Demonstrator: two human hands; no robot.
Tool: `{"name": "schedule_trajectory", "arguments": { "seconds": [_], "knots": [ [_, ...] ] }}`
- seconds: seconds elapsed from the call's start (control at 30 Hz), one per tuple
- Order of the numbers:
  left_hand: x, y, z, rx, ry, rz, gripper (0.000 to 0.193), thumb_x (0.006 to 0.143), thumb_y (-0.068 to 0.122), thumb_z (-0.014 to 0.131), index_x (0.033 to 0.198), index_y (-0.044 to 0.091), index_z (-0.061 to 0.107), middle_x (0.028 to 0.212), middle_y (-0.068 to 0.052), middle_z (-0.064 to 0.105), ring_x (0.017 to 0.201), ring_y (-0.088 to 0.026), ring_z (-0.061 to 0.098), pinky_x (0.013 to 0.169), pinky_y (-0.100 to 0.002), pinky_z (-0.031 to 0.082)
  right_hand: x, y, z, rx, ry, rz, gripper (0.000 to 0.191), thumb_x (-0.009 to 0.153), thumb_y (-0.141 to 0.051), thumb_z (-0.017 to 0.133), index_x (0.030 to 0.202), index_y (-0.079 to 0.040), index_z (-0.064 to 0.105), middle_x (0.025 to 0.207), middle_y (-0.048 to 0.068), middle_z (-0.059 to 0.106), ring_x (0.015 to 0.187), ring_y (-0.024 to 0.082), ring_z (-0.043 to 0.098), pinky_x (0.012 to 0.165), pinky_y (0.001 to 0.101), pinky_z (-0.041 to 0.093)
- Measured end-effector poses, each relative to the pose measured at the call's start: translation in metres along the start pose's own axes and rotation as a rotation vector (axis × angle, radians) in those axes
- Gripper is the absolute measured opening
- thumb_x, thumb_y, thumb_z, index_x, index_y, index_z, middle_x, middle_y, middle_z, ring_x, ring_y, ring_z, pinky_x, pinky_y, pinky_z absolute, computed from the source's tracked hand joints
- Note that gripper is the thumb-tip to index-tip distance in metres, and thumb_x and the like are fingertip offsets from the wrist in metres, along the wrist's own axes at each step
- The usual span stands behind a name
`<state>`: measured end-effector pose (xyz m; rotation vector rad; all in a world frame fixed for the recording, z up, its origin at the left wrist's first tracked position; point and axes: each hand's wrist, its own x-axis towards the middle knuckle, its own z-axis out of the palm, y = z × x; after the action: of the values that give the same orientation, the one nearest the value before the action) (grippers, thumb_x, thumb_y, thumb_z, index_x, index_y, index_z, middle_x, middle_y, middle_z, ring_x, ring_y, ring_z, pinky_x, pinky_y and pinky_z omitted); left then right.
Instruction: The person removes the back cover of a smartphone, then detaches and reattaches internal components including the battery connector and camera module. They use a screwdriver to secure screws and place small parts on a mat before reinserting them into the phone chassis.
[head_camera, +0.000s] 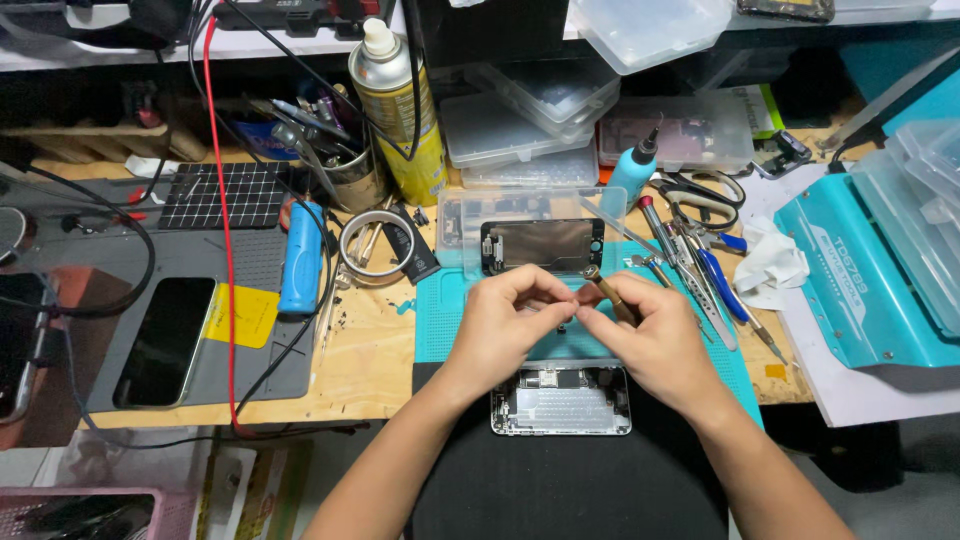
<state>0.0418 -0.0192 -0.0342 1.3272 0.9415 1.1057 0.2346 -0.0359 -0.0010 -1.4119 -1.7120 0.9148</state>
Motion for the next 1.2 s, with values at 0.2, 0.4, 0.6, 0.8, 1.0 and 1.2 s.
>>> {"name": "schedule_trajectory", "arguments": {
  "seconds": [0.2,0.4,0.6,0.8,1.0,1.2],
  "knots": [
    [0.000,-0.007,-0.006,-0.050,-0.018,-0.005,0.011,0.088,0.005,0.079,0.096,-0.001,0.076,0.089,-0.005,0.076,0.082,-0.009,0.071,0.076,-0.024,0.057,0.001,-0.001,0.000,-0.018,0.003,0.014,0.015,0.087,-0.016,0.076,0.093,-0.003,0.077,0.062,-0.003,0.048,0.057,0.004,0.038,0.050,0.0269,0.030],
    [0.001,-0.005,-0.004,-0.277,-0.071,-0.059,0.012,0.088,0.006,0.076,0.098,-0.001,0.074,0.091,-0.005,0.075,0.084,-0.009,0.071,0.077,-0.026,0.060,-0.001,-0.003,-0.002,-0.017,-0.023,-0.050,0.014,0.086,-0.016,0.075,0.089,-0.002,0.075,0.064,-0.005,0.056,0.057,0.003,0.042,0.049,0.0256,0.033],
    [-0.008,0.008,-0.001,0.066,-0.010,0.045,0.010,0.091,0.007,0.076,0.096,-0.001,0.076,0.084,-0.002,0.075,0.075,-0.004,0.065,0.067,-0.020,0.053,-0.002,-0.002,0.002,-0.028,-0.007,-0.009,0.013,0.086,-0.017,0.075,0.088,-0.004,0.074,0.063,-0.004,0.054,0.055,0.004,0.040,0.048,0.0258,0.031],
    [-0.009,0.010,-0.002,0.067,0.026,-0.009,0.007,0.091,0.006,0.075,0.092,0.000,0.073,0.080,0.000,0.072,0.071,-0.003,0.061,0.063,-0.020,0.050,-0.003,-0.002,0.003,0.063,0.043,0.002,0.012,0.088,-0.015,0.076,0.090,-0.003,0.073,0.065,-0.006,0.046,0.058,0.003,0.037,0.050,0.0246,0.030],
    [-0.006,0.005,-0.003,-0.229,-0.038,-0.006,0.007,0.091,0.008,0.072,0.094,0.002,0.069,0.087,0.001,0.074,0.079,-0.004,0.069,0.073,-0.019,0.056,-0.003,0.000,0.001,0.053,0.007,-0.019,0.012,0.089,-0.015,0.075,0.089,-0.004,0.073,0.064,-0.008,0.050,0.058,0.002,0.038,0.050,0.0241,0.030],
    [-0.009,0.004,-0.004,0.136,-0.058,-0.041,0.014,0.088,0.013,0.079,0.091,0.000,0.075,0.077,-0.001,0.070,0.069,-0.003,0.057,0.062,-0.022,0.049,-0.004,0.009,0.000,0.146,-0.009,0.045,0.014,0.094,-0.016,0.073,0.089,-0.002,0.072,0.068,-0.008,0.049,0.062,0.002,0.037,0.053,0.0239,0.029]
  ]
}}
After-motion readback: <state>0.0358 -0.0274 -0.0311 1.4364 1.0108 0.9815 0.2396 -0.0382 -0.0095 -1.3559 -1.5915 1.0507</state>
